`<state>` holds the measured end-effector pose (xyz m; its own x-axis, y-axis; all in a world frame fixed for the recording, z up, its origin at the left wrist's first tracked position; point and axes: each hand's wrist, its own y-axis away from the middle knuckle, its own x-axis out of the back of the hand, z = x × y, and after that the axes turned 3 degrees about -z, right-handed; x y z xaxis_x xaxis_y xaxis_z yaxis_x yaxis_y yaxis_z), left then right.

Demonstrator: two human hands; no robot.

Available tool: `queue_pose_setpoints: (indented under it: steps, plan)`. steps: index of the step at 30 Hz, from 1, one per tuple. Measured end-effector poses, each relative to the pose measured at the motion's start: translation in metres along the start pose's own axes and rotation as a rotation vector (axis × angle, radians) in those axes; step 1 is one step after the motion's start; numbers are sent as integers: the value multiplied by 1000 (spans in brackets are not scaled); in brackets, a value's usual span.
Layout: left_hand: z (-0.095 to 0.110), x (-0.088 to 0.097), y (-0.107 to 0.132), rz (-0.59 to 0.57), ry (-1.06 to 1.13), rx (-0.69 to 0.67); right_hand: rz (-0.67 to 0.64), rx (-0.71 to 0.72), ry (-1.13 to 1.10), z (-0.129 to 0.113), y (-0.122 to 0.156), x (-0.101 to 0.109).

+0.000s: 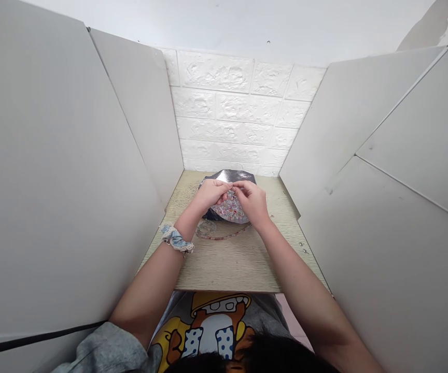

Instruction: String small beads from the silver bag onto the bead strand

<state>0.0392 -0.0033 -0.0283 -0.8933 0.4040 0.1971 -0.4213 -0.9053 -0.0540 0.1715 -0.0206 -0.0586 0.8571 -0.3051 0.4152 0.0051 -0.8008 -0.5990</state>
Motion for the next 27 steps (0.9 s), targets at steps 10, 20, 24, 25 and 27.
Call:
queue_pose_setpoints:
  steps: [10, 20, 24, 25, 27]
  plan:
    - [4, 0, 1, 12, 1, 4, -8, -144, -139, 2, -1, -1]
    - [5, 0, 2, 20, -13, 12, -12, -157, -200, 4, -2, -2]
    - [4, 0, 2, 18, -5, -14, -16, -164, -204, 4, -2, -2]
    - [4, 1, 1, 19, -5, -17, -15, -169, -208, 4, -2, -2]
    - [3, 1, 1, 24, -8, -17, -13, -179, -215, 4, -1, -2]
